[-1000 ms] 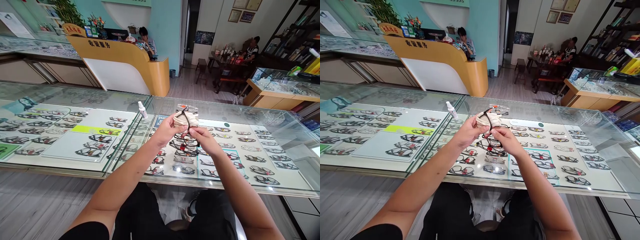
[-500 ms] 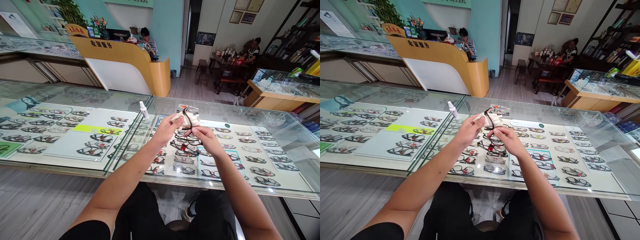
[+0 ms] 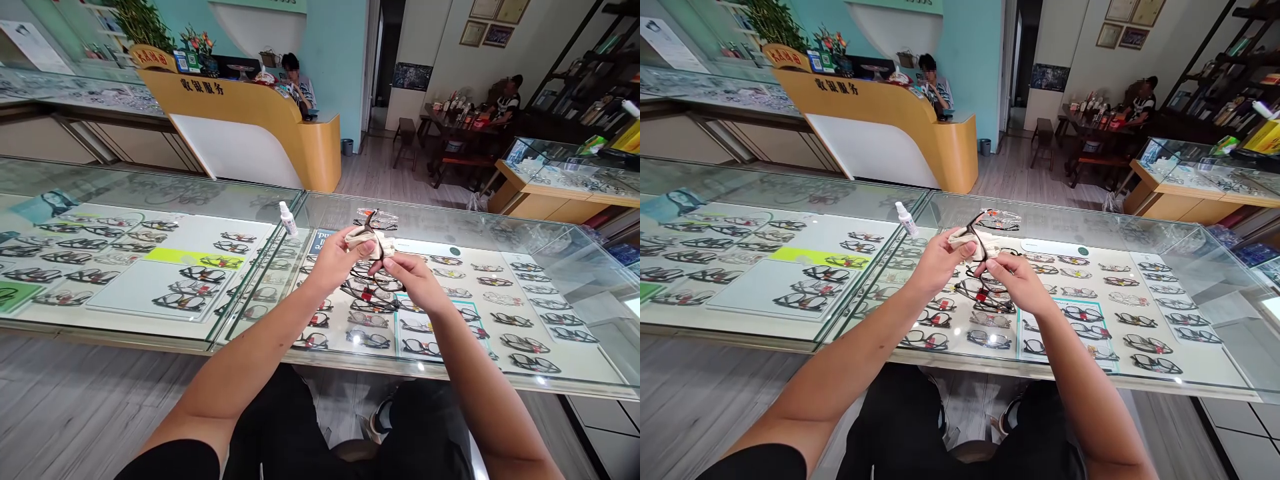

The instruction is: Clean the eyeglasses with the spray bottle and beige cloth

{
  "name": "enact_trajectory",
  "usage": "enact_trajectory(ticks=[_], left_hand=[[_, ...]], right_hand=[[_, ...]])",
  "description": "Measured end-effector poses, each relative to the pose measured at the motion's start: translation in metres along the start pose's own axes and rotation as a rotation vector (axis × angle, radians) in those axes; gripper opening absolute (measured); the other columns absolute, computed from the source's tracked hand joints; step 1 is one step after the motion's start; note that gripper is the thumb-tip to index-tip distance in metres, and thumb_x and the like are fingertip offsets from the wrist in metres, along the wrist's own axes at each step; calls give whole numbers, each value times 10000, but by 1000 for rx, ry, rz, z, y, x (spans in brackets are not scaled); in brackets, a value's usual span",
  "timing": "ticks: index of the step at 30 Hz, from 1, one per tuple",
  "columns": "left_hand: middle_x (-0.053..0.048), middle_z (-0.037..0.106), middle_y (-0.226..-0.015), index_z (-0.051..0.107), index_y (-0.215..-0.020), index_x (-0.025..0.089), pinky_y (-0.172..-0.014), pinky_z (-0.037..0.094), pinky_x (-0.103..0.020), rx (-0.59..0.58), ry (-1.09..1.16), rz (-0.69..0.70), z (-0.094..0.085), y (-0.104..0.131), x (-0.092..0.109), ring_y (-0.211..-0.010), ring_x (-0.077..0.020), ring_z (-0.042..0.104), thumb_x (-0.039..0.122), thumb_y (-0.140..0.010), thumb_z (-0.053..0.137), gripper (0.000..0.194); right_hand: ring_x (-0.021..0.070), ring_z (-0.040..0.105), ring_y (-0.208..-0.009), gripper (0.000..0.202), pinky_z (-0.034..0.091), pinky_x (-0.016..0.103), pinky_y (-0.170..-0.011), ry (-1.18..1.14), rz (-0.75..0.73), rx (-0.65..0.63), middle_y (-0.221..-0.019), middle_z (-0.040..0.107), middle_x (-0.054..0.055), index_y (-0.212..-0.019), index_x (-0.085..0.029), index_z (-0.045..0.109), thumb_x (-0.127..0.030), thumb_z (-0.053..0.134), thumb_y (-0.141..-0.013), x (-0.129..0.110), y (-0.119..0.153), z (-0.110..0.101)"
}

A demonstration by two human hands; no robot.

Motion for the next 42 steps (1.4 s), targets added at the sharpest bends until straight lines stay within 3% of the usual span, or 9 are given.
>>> enact_trajectory(ticks=[6,10,14,18,21,23,30,37,42], left_hand=[[-3,634,-769,771,-949,154,-680,409,-263,69,-45,16,-2,1,1,-713,-124,522,725,-863,810,578],[-31,704,-879,768,-983,162,-796,487,-272,36,56,-34,-1,-2,-3,-837,-152,612,715,-871,812,566],[-66,765,-1029,769,-1078,178,-911,536,-300,47,123,-16,-4,-8,-5,-976,-190,686,689,-872,827,554],[-60,774,-1040,759,-1161,188,-877,538,-292,219,-171,180,-16,-6,-5,-950,-188,695,638,-906,817,520],[-64,785,-1015,756,-1187,192,-867,545,-311,381,-555,415,-21,2,-3,-916,-196,696,583,-966,767,450],[-92,801,-1040,757,-1167,189,-900,567,-346,419,-733,557,-20,7,-2,-959,-223,722,573,-1001,719,421],[-122,830,-1214,741,-1261,212,-1149,543,-447,183,-846,945,-9,11,1,-1158,-256,779,301,-1046,673,242],[-136,817,-1330,762,-1343,231,-1239,499,-498,-16,-911,842,-8,10,2,-1305,-261,759,341,-1103,552,338],[-132,805,-1365,758,-1384,248,-1192,530,-467,-90,-888,883,-4,11,4,-1317,-239,759,334,-1119,542,352]], right_hand=[[224,627,-888,484,459,361,-902,-36,21,-64,-905,773,41,-1009,-248,891,-639,608,-1052,-5,1,9],[249,673,-967,446,499,376,-953,-119,23,38,-929,803,53,-952,-247,889,-611,644,-1032,-6,1,5],[212,642,-781,428,535,359,-773,-303,80,201,-946,825,69,-922,-235,881,-608,682,-986,-8,3,-4],[191,663,-780,337,537,313,-710,-550,140,309,-950,831,75,-925,-231,879,-548,763,-919,-13,5,-11],[166,653,-770,322,525,279,-687,-686,212,315,-939,831,76,-948,-221,880,-528,810,-880,-11,5,-13],[138,609,-711,335,510,265,-661,-741,253,291,-947,829,73,-961,-210,879,-528,823,-873,-7,5,-12],[139,560,-653,359,447,275,-570,-770,320,157,-979,823,77,-992,-205,849,-547,766,-920,-1,5,-6],[134,548,-632,338,457,277,-590,-847,399,29,-934,835,84,-982,-193,858,-512,802,-884,1,5,3],[121,465,-594,343,413,274,-558,-848,418,-15,-963,843,96,-977,-187,861,-511,786,-891,2,4,6]])
Point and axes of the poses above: each hand's wrist, its own y-axis away from the middle knuckle, its own z-axis out of the palm, x = y × z, the point moved 3 cm from there along -y, towards the middle knuckle
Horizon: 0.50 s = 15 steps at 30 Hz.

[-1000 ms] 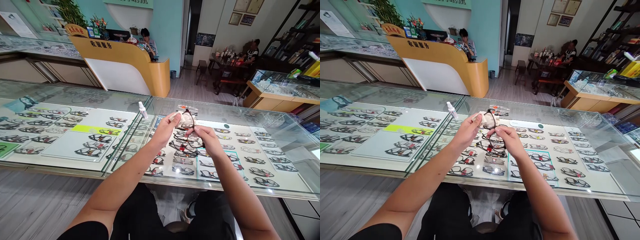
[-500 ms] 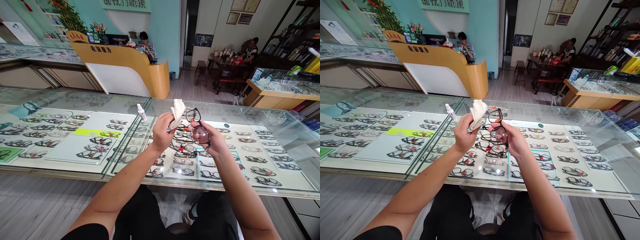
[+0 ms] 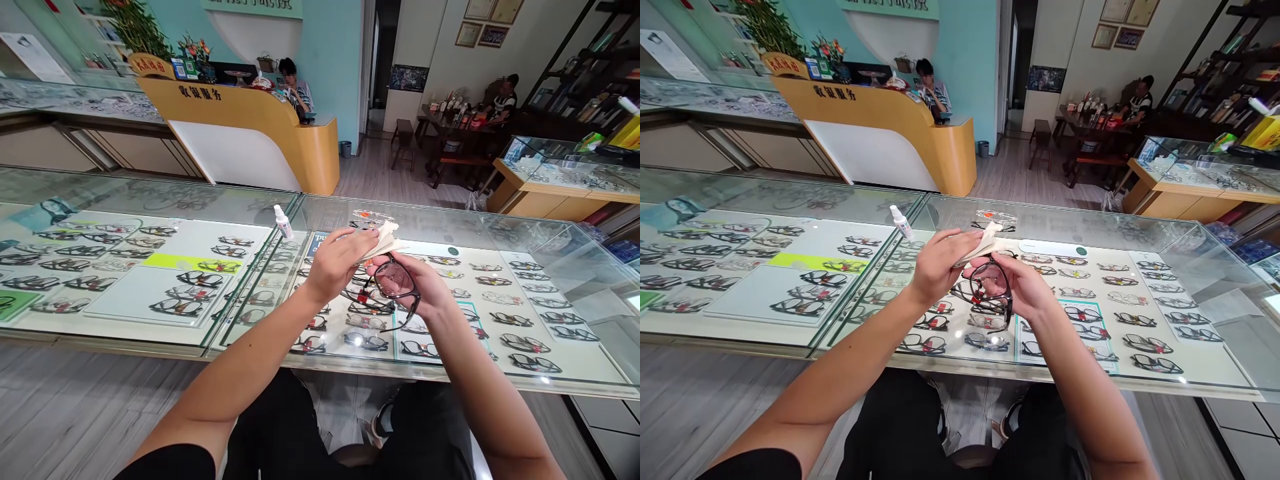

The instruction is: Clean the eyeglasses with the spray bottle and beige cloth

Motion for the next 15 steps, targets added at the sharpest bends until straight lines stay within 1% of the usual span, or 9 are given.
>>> enact_trajectory(ticks=[3,5,8,10,11,13,15], left_hand=[[-139,809,-1353,742,-1417,233,-1147,554,-438,33,-6,51,2,1,0,-1297,-235,767,360,-1112,577,370],[-135,819,-1329,762,-1388,239,-1119,567,-431,49,18,41,2,1,0,-1267,-240,778,408,-1105,589,372],[-127,839,-1270,816,-1281,251,-1080,584,-440,75,40,-41,-4,-1,1,-1229,-264,789,528,-1088,584,410],[-124,846,-1238,835,-1227,252,-1068,586,-447,140,39,-106,-11,-4,5,-1211,-281,790,581,-1069,591,439],[-120,848,-1225,840,-1213,253,-1061,587,-447,192,46,-140,-16,-5,8,-1194,-285,791,589,-1057,608,437],[-106,853,-1184,843,-1196,254,-1018,592,-429,304,85,-218,-22,-7,11,-1115,-277,796,564,-1035,657,395],[-83,855,-1091,849,-1152,249,-926,593,-389,384,145,-324,-25,-7,11,-988,-250,785,506,-1002,726,322]], right_hand=[[116,426,-586,371,394,272,-549,47,-4,-16,-1003,843,103,-994,-189,855,-536,742,-926,2,0,4],[115,406,-582,405,372,272,-534,72,-4,-31,-1032,843,112,-1017,-190,853,-565,723,-937,2,2,8],[130,454,-614,468,339,275,-512,124,-10,-96,-1081,835,129,-1073,-198,852,-626,718,-938,1,9,15],[146,506,-656,497,327,278,-511,179,-39,-144,-1094,824,129,-1120,-214,850,-658,722,-936,-3,14,19],[152,514,-668,503,330,283,-520,216,-70,-149,-1070,818,124,-1131,-222,850,-668,725,-936,-6,17,19],[159,505,-672,481,348,300,-558,302,-170,-96,-942,789,97,-1079,-229,857,-671,742,-927,-14,20,17],[161,465,-657,426,362,320,-599,381,-311,29,-774,705,56,-937,-234,850,-651,768,-912,-23,22,11]])
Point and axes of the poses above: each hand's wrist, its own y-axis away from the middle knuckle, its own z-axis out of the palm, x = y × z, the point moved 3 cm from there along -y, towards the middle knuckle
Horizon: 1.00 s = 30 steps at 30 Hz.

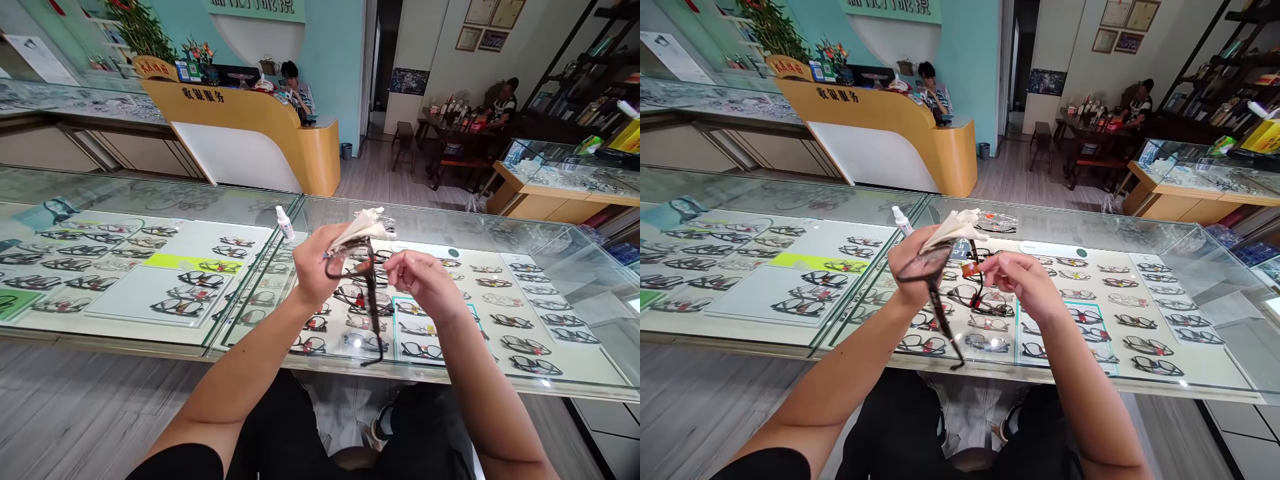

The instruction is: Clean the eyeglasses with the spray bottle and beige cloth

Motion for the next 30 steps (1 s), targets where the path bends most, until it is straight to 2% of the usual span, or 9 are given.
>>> enact_trajectory(ticks=[2,3,6,9,12,17,22,25,30], left_hand=[[-60,838,-997,852,-1086,235,-848,574,-353,-15,53,-151,2,0,-6,-882,-221,749,460,-950,800,268],[-53,828,-975,850,-1065,226,-837,565,-343,-66,88,-230,5,0,-10,-864,-213,734,454,-923,831,269],[-48,802,-973,836,-1073,203,-823,546,-321,-310,245,-459,16,4,-20,-875,-205,712,487,-869,879,352],[-42,763,-924,821,-1102,189,-725,501,-283,-556,364,-649,24,9,-21,-807,-181,665,538,-821,905,456],[-17,676,-772,820,-1034,181,-610,423,-257,-689,413,-730,29,11,-17,-670,-146,564,573,-736,953,510],[49,443,-619,778,-876,171,-512,226,-238,-785,401,-732,31,11,-12,-553,-90,342,615,-721,942,498],[67,327,-615,752,-849,161,-528,122,-258,-876,384,-735,32,10,-13,-557,-76,220,623,-762,915,497],[68,334,-619,773,-893,162,-549,130,-265,-832,429,-778,34,12,-13,-574,-81,231,643,-741,925,527],[71,392,-666,790,-1108,152,-585,220,-255,-692,680,-944,45,23,-13,-612,-84,306,659,-687,962,681]], right_hand=[[160,417,-648,374,359,333,-624,72,-124,152,-686,607,25,-803,-242,806,-603,793,-899,-5,-1,-10],[161,403,-652,352,360,337,-637,102,-183,217,-686,584,19,-777,-247,787,-576,796,-900,-6,-1,-14],[174,431,-704,256,377,344,-680,186,-324,344,-776,609,23,-824,-263,780,-503,803,-910,-8,-1,-22],[193,479,-773,185,397,347,-708,250,-376,359,-846,616,26,-947,-297,826,-478,820,-906,-4,-4,-25],[211,531,-848,251,442,364,-770,321,-301,262,-899,631,31,-1072,-324,864,-505,829,-901,4,-11,-26],[230,631,-975,287,496,389,-914,280,-138,127,-983,721,41,-958,-278,874,-552,863,-871,20,-23,-31],[221,662,-959,345,526,373,-917,155,-6,78,-987,762,48,-867,-244,858,-583,905,-824,33,-27,-35],[203,651,-925,346,527,354,-882,65,-9,110,-980,745,43,-889,-242,870,-570,929,-796,39,-30,-33],[193,594,-913,346,507,347,-869,39,-78,159,-903,648,22,-898,-240,883,-577,897,-821,43,-34,-26]])
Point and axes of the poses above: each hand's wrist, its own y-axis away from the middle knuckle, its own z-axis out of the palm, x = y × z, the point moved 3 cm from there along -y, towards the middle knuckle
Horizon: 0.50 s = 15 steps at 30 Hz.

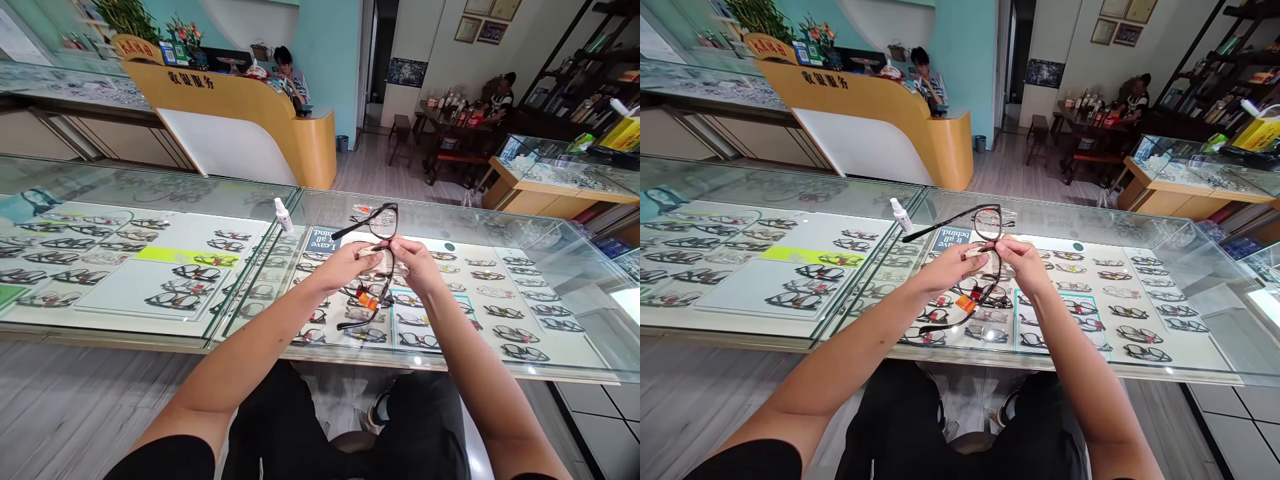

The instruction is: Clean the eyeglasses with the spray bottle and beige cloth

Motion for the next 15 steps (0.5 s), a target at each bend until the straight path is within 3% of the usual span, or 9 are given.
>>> enact_trajectory(ticks=[4,10,15], left_hand=[[81,390,-673,770,-1124,142,-591,237,-260,36,80,10,3,-2,-7,-615,-77,309,599,-695,987,664],[49,558,-792,726,-1103,150,-683,332,-250,81,139,-18,1,-3,-13,-704,-74,454,412,-628,1051,632],[30,631,-873,695,-1199,155,-756,406,-264,84,148,-56,1,-6,-16,-777,-105,539,290,-536,1069,774]], right_hand=[[180,512,-866,355,464,349,-854,89,-58,11,-846,567,4,-898,-237,879,-588,863,-850,0,0,2],[178,470,-842,351,419,342,-810,86,-54,6,-844,539,2,-836,-239,853,-590,866,-844,2,1,6],[175,487,-845,323,432,340,-835,8,-30,35,-828,521,-3,-845,-248,870,-568,900,-814,0,0,7]])
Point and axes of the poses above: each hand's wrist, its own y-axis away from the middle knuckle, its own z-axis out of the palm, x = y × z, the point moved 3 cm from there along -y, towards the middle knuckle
